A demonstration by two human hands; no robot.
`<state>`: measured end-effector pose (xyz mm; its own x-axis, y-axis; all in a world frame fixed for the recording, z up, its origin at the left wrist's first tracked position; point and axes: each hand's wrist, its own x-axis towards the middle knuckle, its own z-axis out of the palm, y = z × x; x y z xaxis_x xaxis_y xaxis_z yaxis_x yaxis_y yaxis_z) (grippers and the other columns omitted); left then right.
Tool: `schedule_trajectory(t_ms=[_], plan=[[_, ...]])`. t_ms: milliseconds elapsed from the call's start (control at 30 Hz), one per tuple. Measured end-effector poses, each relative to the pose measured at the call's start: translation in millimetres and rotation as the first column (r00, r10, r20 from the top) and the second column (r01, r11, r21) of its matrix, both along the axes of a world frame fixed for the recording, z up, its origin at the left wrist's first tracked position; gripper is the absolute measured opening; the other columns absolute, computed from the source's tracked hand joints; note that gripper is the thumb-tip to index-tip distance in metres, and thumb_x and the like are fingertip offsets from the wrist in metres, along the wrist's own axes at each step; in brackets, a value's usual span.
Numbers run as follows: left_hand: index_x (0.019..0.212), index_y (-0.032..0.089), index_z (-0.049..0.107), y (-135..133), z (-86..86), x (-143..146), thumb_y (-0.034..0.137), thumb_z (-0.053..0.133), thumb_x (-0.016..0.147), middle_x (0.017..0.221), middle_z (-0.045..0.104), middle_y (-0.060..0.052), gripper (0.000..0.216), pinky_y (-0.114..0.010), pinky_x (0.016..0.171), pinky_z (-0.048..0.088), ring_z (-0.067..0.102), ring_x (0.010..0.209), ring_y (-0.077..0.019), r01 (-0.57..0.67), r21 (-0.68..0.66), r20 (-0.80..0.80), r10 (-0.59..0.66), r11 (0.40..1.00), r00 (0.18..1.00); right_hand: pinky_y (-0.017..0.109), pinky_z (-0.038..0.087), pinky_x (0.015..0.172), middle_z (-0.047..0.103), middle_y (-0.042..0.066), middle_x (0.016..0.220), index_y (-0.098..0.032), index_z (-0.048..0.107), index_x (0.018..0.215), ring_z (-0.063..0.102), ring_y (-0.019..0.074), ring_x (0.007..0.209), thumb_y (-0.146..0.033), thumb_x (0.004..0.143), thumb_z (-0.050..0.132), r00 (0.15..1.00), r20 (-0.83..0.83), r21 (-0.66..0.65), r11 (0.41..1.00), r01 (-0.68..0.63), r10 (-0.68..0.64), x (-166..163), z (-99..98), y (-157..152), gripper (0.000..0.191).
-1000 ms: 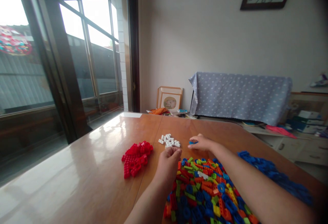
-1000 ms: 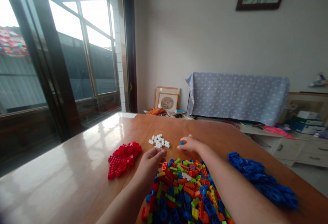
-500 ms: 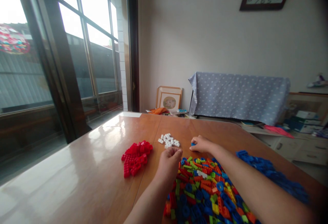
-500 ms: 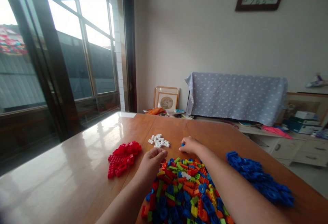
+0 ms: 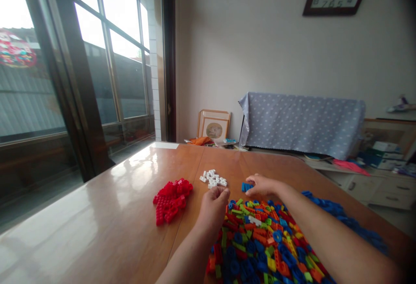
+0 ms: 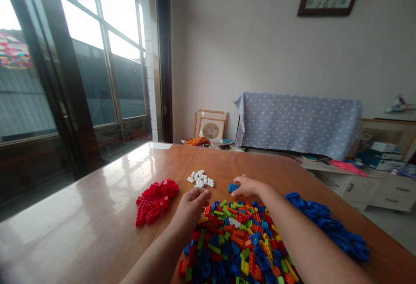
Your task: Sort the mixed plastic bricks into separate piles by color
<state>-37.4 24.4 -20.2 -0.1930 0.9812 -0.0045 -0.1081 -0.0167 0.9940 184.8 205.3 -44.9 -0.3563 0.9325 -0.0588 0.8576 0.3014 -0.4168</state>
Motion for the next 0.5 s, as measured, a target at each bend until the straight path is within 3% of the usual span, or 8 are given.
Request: schedule_trajectory(t_ms=[100,200,500], plan=[[0.077,0.015,0.061,0,0.2,0,0.046,0.067,0.072,0.064,0.057,-0.001,0.031,-0.024,0.058,0.034,0.051,0.062,-0.0135,-0.003,0.003,-0.013,0.003,1.000,1.000,0.023,0.049,0.074,0.069,0.004,0.102,-0.022,0.075,0.099,0.065,0.0185,0.087,-0.028,0.057,0.083,0.999,-0.009,-0.028,0.999,-0.032,0.032,-3,-3.5,-2,0.043],[0.076,0.015,0.061,-1,1.6,0,0.045,0.067,0.072,0.064,0.057,-0.001,0.031,-0.023,0.057,0.033,0.049,0.060,-0.0125,-0.001,0.002,-0.012,0.001,1.000,1.000,0.023,0.050,0.076,0.071,0.004,0.103,-0.021,0.074,0.101,0.066,0.0193,0.089,-0.024,0.058,0.082,0.999,-0.021,-0.028,0.998,-0.050,0.050,-7,-2.9,-1,0.044],[0.077,0.014,0.061,-2,2.2,0,0.045,0.065,0.074,0.065,0.058,-0.001,0.030,-0.022,0.056,0.033,0.051,0.062,-0.0125,0.007,-0.010,-0.021,-0.007,1.000,1.000,0.029,0.050,0.089,0.067,0.011,0.120,-0.020,0.071,0.111,0.064,0.0254,0.106,-0.041,0.063,0.081,0.999,0.015,0.026,0.998,-0.049,0.049,-16,-3.2,2,0.054]])
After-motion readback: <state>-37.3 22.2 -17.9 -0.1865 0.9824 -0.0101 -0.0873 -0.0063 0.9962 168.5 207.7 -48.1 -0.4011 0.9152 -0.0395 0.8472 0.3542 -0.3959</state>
